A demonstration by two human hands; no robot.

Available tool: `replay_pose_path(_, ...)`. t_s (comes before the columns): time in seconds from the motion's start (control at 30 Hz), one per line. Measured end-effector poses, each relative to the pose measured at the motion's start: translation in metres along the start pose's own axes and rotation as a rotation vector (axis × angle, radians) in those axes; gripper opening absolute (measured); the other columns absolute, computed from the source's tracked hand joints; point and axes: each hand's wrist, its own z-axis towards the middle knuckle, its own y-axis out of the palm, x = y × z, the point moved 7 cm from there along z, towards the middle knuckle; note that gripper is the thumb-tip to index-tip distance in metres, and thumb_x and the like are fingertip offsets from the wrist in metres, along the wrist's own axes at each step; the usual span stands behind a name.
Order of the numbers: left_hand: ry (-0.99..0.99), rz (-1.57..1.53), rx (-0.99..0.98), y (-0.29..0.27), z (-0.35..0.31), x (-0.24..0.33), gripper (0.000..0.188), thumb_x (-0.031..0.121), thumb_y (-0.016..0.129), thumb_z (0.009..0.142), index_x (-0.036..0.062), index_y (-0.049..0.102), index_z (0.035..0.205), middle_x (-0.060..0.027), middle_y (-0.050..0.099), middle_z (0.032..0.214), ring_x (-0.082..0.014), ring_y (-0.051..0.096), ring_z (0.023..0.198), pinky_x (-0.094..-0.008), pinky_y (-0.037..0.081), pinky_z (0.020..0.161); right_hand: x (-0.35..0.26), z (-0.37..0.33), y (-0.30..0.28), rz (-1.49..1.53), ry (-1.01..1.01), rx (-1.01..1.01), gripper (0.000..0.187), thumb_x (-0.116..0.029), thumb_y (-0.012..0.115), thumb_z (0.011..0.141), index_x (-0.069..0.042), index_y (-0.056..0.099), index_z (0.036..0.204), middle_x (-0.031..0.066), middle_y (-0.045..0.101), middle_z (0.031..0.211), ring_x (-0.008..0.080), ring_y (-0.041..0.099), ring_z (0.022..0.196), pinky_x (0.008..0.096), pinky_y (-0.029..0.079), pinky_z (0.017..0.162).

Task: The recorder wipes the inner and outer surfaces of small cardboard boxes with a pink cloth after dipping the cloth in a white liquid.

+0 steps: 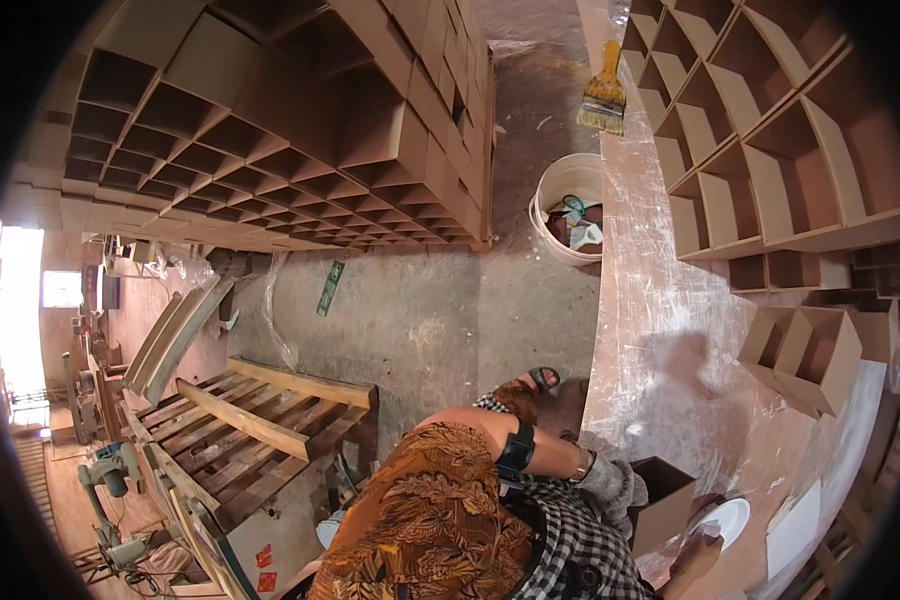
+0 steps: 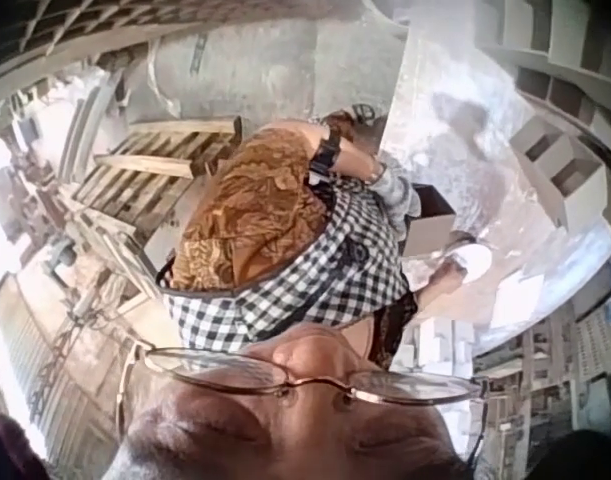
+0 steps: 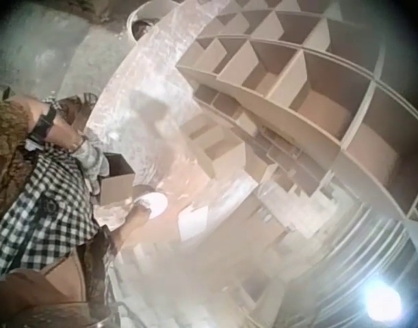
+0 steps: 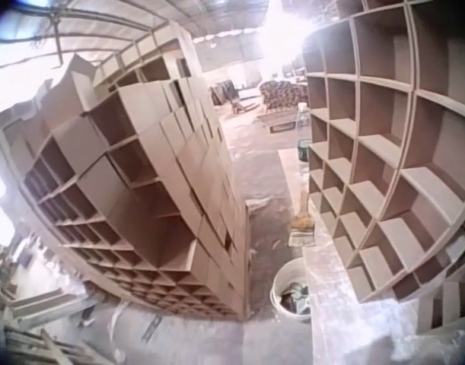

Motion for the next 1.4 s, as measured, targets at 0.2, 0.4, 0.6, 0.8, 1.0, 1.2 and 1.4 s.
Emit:
replay_pose_path(0.2, 0.038, -0.052, 0.076, -0.002, -0.002, 0.01, 0.064, 0.056, 0.063, 0.069, -0.0027, 0.058, 0.095, -0.0211, 0.057, 0.096, -0.0351, 0.053, 0.1, -0.0403, 0.044, 0.084, 0.028, 0.007, 0.003, 0.304, 0.141, 0.051, 0.044, -0.008, 0.06, 0.073, 0.008, 0.051, 0.113, 0.0234, 0.061, 0.101, 0.0347, 0.062, 0.09, 0.04, 0.048, 0.079)
replay_pose_path(0.4, -0.234, -0.208, 0.084, -0.012, -0.009, 0.011, 0.064, 0.046, 0.069, 0.068, 0.005, 0.055, 0.115, -0.0187, 0.056, 0.113, -0.0318, 0.056, 0.099, -0.039, 0.044, 0.086, 0.037, -0.014, 0.0, 0.507, 0.227, 0.144, 0.042, -0.008, 0.058, 0.075, 0.009, 0.051, 0.113, 0.0219, 0.06, 0.102, 0.0321, 0.062, 0.089, 0.0387, 0.05, 0.078)
replay_pose_path(0.6, 0.133, -0.376, 0.317, -0.054, -0.009, 0.04, 0.046, 0.036, 0.049, 0.087, 0.0126, 0.044, 0.127, -0.0116, 0.058, 0.09, -0.0174, 0.056, 0.075, -0.0308, 0.045, 0.063, 0.028, -0.04, -0.009, 1.032, 0.336, 0.113, 0.038, -0.015, 0.054, 0.08, 0.004, 0.052, 0.114, 0.0145, 0.063, 0.097, 0.0289, 0.06, 0.089, 0.0385, 0.048, 0.075)
replay_pose_path(0.8, -0.023, -2.028, -0.046, -0.025, -0.003, 0.001, 0.031, 0.025, 0.056, 0.09, 0.006, 0.052, 0.114, -0.0006, 0.06, 0.081, -0.0079, 0.056, 0.062, -0.0191, 0.046, 0.05, 0.062, -0.036, 0.006, 0.312, 0.263, 0.156, 0.024, -0.017, 0.05, 0.086, -0.003, 0.066, 0.098, 0.0139, 0.063, 0.077, 0.0215, 0.058, 0.063, 0.0344, 0.049, 0.058)
replay_pose_path(1.0, -0.316, -1.559, 0.299, -0.028, -0.006, -0.021, 0.039, 0.031, 0.041, 0.096, 0.0025, 0.043, 0.122, -0.0145, 0.055, 0.112, -0.0277, 0.057, 0.102, -0.0409, 0.051, 0.085, 0.021, -0.055, 0.022, 1.98, 0.284, 0.139, 0.035, -0.009, 0.053, 0.083, 0.002, 0.05, 0.116, 0.0074, 0.059, 0.103, 0.0171, 0.06, 0.09, 0.0279, 0.05, 0.079)
replay_pose_path(1.2, -0.303, -1.462, 0.199, -0.031, -0.009, -0.025, 0.052, 0.03, 0.056, 0.088, 0.0039, 0.035, 0.128, -0.0166, 0.047, 0.125, -0.0319, 0.051, 0.113, -0.0468, 0.045, 0.094, 0.022, -0.077, 0.014, 2.079, 0.204, 0.126, 0.038, -0.013, 0.056, 0.084, 0.002, 0.049, 0.118, 0.0077, 0.059, 0.105, 0.0153, 0.06, 0.091, 0.0265, 0.05, 0.079)
replay_pose_path(1.4, -0.408, -1.464, 0.326, -0.031, -0.019, -0.051, 0.049, 0.029, 0.052, 0.09, 0.0088, 0.032, 0.13, -0.0176, 0.042, 0.128, -0.0331, 0.045, 0.118, -0.0506, 0.042, 0.096, 0.005, -0.087, 0.002, 2.026, 0.122, 0.075, 0.043, -0.016, 0.062, 0.079, 0.002, 0.05, 0.116, 0.0075, 0.059, 0.105, 0.0154, 0.06, 0.09, 0.026, 0.049, 0.078)
